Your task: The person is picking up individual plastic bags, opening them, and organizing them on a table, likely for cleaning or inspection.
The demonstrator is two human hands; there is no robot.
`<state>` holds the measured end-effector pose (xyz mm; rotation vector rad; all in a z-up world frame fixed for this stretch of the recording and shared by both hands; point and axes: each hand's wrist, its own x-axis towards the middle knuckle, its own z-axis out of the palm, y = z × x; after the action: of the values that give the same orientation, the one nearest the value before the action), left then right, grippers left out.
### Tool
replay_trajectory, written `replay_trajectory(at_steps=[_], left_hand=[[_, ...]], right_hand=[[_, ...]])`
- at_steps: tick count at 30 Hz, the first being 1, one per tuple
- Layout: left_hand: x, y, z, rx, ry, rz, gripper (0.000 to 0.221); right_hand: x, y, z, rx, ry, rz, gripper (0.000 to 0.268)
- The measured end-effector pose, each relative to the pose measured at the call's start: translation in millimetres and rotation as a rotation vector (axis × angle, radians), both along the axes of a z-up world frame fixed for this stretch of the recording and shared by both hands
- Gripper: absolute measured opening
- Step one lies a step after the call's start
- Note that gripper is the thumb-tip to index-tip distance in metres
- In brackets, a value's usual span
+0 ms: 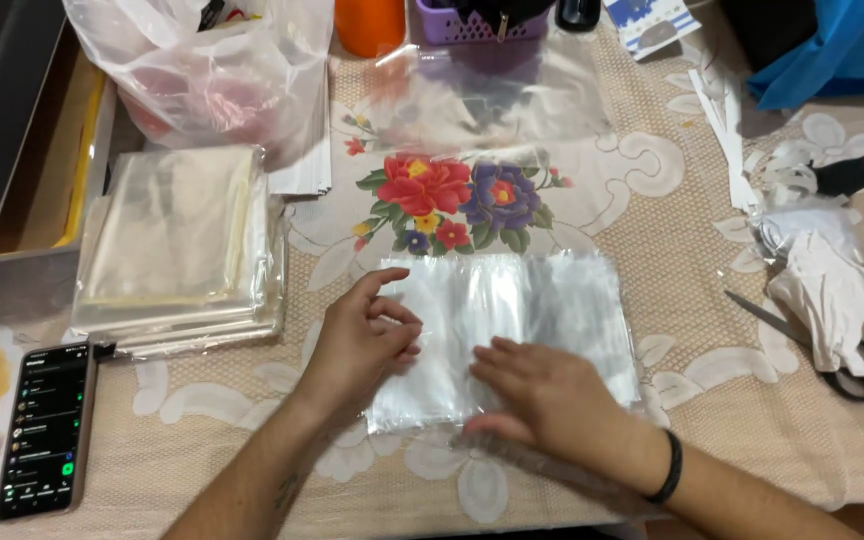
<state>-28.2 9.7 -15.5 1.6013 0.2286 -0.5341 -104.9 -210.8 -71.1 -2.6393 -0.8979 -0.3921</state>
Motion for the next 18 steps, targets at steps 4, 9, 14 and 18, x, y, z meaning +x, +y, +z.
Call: replay_trajectory(at_steps=[4, 9, 14, 18], left_hand=[[4, 10, -11, 0.115, -0.082, -0.001, 0.057], [5, 20, -35, 0.363, -0.447, -0.004, 0.037], [8, 29, -52, 0.304, -0.49, 0.058, 0.028], [11, 29, -73, 0.265, -0.661, 0.027, 0.021]], right_hand=[[82, -18, 38, 0.25, 0.076, -0.211, 0.032], [238, -41, -13, 0.062, 0.206, -0.308, 0.062], [290, -42, -37, 0.055, 0.274, -0.292, 0.028], [296, -49, -55, -0.038, -0.052, -0.322, 0.023]])
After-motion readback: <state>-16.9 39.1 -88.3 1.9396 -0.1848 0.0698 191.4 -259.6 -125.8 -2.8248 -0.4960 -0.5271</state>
